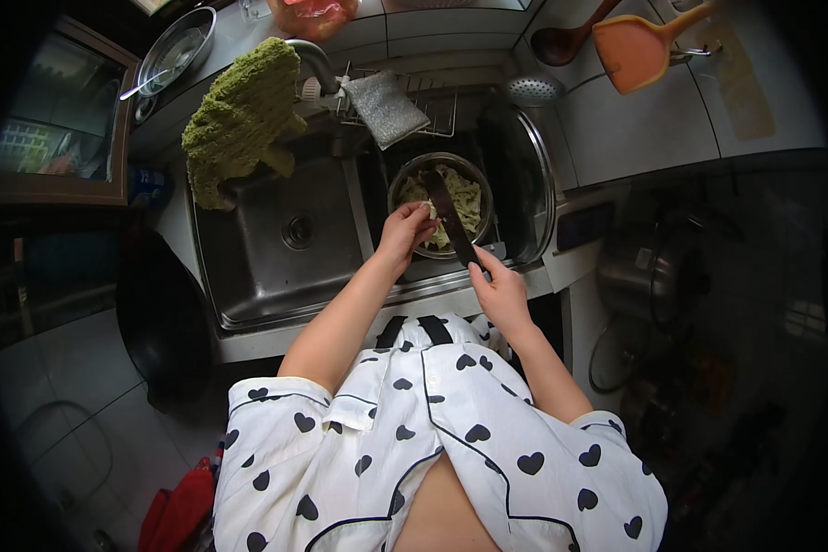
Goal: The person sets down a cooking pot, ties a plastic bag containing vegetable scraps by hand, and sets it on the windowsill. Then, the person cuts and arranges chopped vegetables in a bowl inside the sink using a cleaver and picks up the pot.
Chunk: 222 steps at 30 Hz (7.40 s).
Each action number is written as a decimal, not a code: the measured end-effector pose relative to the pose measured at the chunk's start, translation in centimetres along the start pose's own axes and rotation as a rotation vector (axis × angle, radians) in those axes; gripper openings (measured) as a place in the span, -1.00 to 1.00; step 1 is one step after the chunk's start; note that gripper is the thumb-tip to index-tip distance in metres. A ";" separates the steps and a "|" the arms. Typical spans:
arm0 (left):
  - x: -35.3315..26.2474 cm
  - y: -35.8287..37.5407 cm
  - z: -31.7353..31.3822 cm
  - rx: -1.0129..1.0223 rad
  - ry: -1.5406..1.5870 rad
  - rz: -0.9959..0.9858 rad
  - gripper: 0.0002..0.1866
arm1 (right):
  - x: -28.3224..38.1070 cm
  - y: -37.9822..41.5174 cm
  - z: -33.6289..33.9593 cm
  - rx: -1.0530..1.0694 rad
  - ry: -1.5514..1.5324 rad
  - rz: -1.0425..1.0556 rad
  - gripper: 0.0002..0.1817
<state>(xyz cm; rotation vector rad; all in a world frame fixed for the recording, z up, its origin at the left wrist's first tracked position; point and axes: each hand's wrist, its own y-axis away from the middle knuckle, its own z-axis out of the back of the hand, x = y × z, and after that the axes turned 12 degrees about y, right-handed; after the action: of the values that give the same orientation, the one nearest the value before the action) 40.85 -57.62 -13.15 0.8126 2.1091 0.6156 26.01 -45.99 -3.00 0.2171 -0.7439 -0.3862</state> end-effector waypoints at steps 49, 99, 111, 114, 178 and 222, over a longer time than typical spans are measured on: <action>2.8 -2.1 1.0 -0.038 -1.088 -0.498 -0.66 | -1.5 -2.3 -0.5 -0.060 0.152 -0.096 -0.62; 1.9 -2.9 1.4 -0.078 -1.558 -0.974 -0.68 | -2.4 -3.3 -1.3 -0.002 0.080 -0.173 -0.61; 5.5 -3.7 -0.5 0.369 -1.897 -0.804 -0.68 | -3.4 -3.1 -1.2 -0.023 0.076 -0.156 -0.61; 5.5 -3.6 -0.5 0.404 -1.889 -0.800 -0.73 | -3.3 -3.1 -0.8 -0.014 0.078 -0.178 -0.61; 0.1 -1.1 -0.8 -0.142 -0.111 -0.150 -0.62 | 0.4 -1.3 -0.9 0.045 -0.009 -0.028 -0.60; 1.2 -1.1 0.0 -0.106 0.149 0.059 -0.70 | 0.0 -2.2 -2.8 0.048 0.156 -0.007 -0.61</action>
<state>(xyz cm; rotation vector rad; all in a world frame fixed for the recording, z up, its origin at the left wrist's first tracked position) 39.86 -57.47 -14.43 0.7925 2.1714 0.8348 27.33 -47.82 -5.71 0.2918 -0.5999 -0.3537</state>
